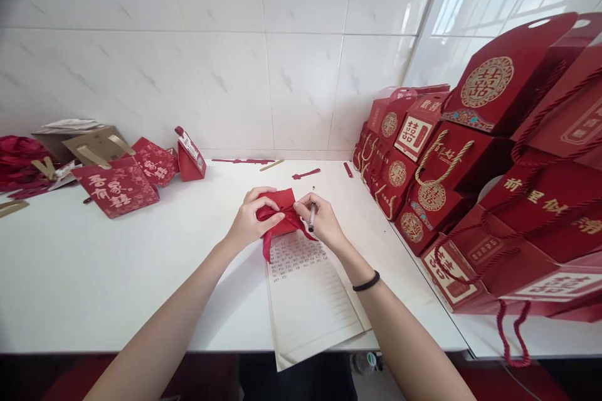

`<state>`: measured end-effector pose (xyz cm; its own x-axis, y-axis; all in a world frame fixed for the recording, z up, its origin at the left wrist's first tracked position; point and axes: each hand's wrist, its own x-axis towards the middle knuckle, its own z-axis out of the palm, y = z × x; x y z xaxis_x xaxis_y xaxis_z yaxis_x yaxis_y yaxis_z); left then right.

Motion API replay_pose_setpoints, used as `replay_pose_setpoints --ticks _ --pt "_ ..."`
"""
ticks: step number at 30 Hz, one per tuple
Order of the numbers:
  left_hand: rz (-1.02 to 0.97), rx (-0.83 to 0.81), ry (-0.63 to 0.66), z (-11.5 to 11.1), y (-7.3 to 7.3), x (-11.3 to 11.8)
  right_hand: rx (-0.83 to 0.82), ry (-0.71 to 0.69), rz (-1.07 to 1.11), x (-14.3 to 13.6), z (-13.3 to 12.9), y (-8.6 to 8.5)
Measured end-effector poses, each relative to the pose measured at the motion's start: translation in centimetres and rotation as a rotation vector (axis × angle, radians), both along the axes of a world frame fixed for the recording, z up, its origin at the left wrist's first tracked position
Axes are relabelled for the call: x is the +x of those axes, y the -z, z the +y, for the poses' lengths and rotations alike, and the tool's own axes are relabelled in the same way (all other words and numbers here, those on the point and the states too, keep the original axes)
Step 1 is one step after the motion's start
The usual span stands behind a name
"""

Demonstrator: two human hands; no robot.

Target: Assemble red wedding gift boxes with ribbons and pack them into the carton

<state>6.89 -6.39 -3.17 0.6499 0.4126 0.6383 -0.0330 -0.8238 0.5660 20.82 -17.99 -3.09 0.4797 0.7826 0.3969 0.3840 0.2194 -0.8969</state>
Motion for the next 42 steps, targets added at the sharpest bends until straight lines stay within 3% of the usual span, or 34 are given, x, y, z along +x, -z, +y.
replay_pose_setpoints --ticks 15,27,34,42 --pt "0.008 -0.038 -0.055 -0.1 0.0 0.2 0.008 -0.083 0.080 -0.9 -0.6 -0.9" --pt "0.041 -0.042 -0.034 -0.2 -0.4 0.0 -0.033 -0.011 0.283 -0.6 -0.1 0.0" --pt "0.027 -0.032 -0.035 -0.1 -0.3 -0.1 -0.300 -0.164 0.103 1.1 -1.3 -1.2" --pt "0.029 -0.031 -0.044 0.0 -0.2 -0.1 -0.335 -0.324 0.071 1.6 -1.8 -1.6"
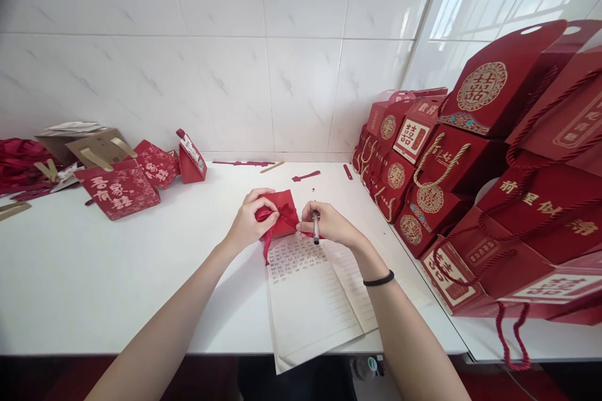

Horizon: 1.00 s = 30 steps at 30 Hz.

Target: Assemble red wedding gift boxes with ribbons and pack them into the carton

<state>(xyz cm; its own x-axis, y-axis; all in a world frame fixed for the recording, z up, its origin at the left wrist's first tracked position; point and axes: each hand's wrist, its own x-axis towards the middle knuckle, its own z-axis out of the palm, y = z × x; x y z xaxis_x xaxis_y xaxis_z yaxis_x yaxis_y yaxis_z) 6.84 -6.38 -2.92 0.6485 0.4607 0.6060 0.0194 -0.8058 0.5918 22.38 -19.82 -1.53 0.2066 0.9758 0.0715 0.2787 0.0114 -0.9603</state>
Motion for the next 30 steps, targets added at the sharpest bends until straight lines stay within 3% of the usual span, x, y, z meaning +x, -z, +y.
replay_pose_setpoints --ticks 8,12,18,23,26,30 --pt "0.023 -0.007 0.017 -0.2 -0.1 0.0 -0.066 -0.068 -0.059 -0.2 -0.4 -0.5" --pt "0.022 -0.006 0.013 -0.3 -0.1 0.1 -0.036 -0.039 -0.171 0.5 -0.5 -0.6" --pt "0.022 0.007 0.056 0.2 0.2 -0.3 0.300 0.318 -0.216 0.6 -0.1 -0.5" --pt "-0.056 0.099 0.077 0.1 0.6 -0.4 0.372 0.266 -0.163 -1.0 1.1 0.4" --pt "-0.127 0.138 0.029 0.2 0.9 -0.3 0.375 0.351 -0.168 -1.5 1.7 1.1" --pt "-0.208 0.121 -0.160 0.3 1.3 0.0 0.361 0.391 -0.165 -1.8 1.9 1.6"
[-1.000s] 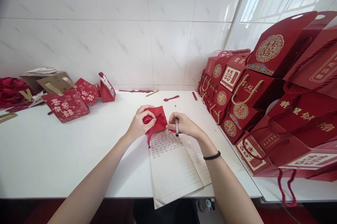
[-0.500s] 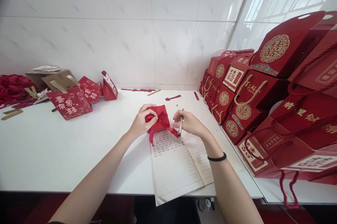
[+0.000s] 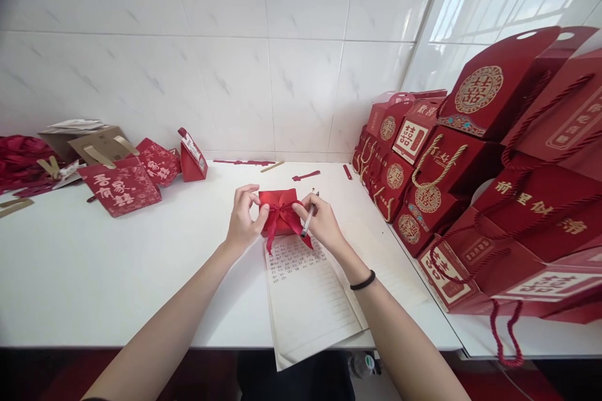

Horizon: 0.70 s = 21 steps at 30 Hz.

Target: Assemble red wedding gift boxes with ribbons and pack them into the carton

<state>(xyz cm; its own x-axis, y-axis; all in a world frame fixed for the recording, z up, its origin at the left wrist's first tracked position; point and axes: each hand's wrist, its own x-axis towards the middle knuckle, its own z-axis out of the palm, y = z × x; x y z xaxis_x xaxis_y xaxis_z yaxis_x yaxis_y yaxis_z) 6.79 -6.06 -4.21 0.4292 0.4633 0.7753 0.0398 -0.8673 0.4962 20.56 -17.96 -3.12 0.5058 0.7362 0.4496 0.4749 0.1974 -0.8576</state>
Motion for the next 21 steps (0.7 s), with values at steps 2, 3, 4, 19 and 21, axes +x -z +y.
replay_pose_setpoints --ticks 2,3,4,19,21 --pt "0.015 -0.076 -0.091 0.0 0.1 0.1 0.007 -0.011 0.015 -0.1 0.0 0.0" --pt "0.046 -0.119 -0.122 0.0 0.0 0.2 0.013 -0.015 0.023 -0.2 0.0 0.1" --pt "0.084 -0.156 -0.140 -0.1 0.0 0.2 0.017 -0.016 0.031 -0.3 0.1 0.1" --pt "0.074 -0.327 -0.087 -0.8 0.3 1.0 0.102 -0.086 0.257 -0.5 0.8 1.3" --pt "0.090 -0.383 -0.092 -0.8 0.4 1.0 0.127 -0.093 0.301 -0.6 0.9 1.3"
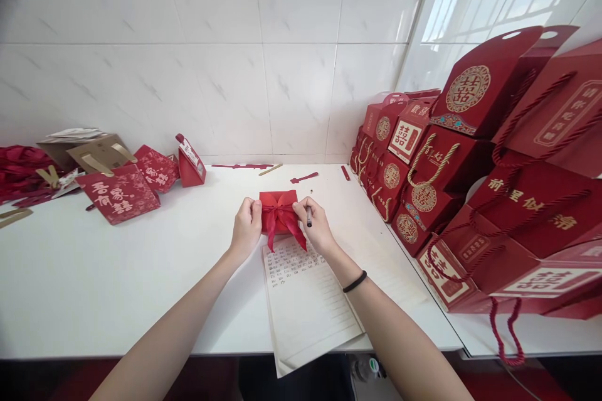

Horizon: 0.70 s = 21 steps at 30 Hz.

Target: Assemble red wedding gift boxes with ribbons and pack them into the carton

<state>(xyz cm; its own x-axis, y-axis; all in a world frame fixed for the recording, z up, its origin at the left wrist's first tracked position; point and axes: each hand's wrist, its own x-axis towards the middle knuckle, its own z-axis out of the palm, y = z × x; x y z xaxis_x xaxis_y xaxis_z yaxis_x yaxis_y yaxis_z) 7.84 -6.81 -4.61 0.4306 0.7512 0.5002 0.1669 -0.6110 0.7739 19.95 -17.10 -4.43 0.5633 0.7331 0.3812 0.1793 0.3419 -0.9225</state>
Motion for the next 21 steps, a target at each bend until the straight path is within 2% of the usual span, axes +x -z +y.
replay_pose_setpoints --ticks 3,6,8,10,12,14,16,18,21 --pt "0.019 -0.065 0.024 0.6 -0.2 -0.2 -0.013 -0.012 0.017 0.0 0.0 -0.2" --pt "0.029 0.105 0.100 1.7 -1.3 -0.6 -0.059 -0.016 0.006 0.3 0.0 -0.5" --pt "0.211 0.271 0.266 2.3 -2.5 -0.7 -0.075 0.009 0.002 0.6 0.1 -0.4" --pt "0.502 0.356 0.425 2.6 -3.9 -0.5 -0.077 0.041 0.011 1.0 0.3 -0.2" --pt "0.726 0.357 0.476 2.9 -5.0 -0.1 -0.072 0.064 0.049 1.4 0.5 0.0" --pt "0.838 0.318 0.469 3.2 -6.0 0.4 -0.067 0.084 0.098 1.7 0.5 0.2" --pt "0.853 0.288 0.452 3.6 -6.8 0.7 -0.063 0.113 0.147 2.0 0.4 0.4" --pt "0.784 0.261 0.424 4.3 -7.8 0.3 -0.069 0.156 0.173 2.2 0.2 0.4" --pt "0.561 0.082 0.386 5.9 -10.0 -2.3 -0.099 0.206 0.154 2.5 0.0 0.4"
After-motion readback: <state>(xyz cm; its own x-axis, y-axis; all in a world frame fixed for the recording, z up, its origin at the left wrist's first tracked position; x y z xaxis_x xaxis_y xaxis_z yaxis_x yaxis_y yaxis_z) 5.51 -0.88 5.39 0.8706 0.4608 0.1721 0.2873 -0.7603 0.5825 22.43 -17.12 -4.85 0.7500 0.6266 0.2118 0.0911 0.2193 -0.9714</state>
